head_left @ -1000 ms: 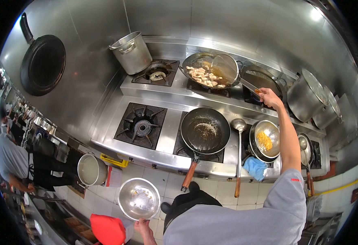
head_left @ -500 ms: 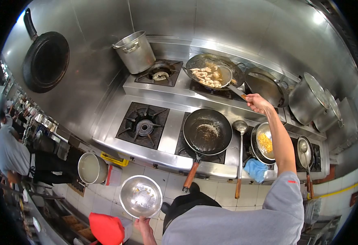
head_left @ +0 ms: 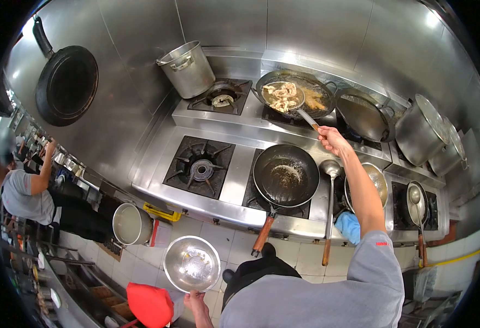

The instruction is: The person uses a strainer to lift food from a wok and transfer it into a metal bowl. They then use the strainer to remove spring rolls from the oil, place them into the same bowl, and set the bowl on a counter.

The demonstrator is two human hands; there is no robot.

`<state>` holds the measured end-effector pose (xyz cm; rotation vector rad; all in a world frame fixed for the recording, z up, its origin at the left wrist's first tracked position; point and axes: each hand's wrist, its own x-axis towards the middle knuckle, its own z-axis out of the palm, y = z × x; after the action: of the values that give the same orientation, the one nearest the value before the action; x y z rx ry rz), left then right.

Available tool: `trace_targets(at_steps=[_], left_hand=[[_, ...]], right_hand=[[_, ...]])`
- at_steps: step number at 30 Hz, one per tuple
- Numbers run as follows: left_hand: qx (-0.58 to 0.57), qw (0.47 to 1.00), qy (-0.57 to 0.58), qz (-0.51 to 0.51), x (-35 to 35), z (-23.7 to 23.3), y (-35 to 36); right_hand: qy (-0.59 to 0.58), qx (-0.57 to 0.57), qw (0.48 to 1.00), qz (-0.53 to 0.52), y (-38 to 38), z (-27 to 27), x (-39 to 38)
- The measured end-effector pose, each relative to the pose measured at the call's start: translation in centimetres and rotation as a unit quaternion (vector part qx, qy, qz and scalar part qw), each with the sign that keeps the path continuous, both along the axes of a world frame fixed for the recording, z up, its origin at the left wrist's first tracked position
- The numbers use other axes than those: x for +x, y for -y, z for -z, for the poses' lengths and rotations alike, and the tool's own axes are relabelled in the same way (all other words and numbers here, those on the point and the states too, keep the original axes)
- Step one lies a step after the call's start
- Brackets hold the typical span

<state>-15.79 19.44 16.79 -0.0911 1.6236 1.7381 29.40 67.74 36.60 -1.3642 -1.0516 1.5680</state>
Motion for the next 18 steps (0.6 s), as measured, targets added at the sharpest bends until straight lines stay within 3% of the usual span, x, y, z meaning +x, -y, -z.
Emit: trace_targets(at_steps=[9,18], left_hand=[[-0.004,1.0,-0.004,0.007,0.1,-1.2,-0.5],[-0.008,1.0,0.01,0.019,0.4,0.6,-0.9]], right_hand=[[0.169,0.059,0.984,0.02,-0.3,-0.2,4.4],[0.073,0.021,0.997,-0.019,0.7,-0.3,3.7]])
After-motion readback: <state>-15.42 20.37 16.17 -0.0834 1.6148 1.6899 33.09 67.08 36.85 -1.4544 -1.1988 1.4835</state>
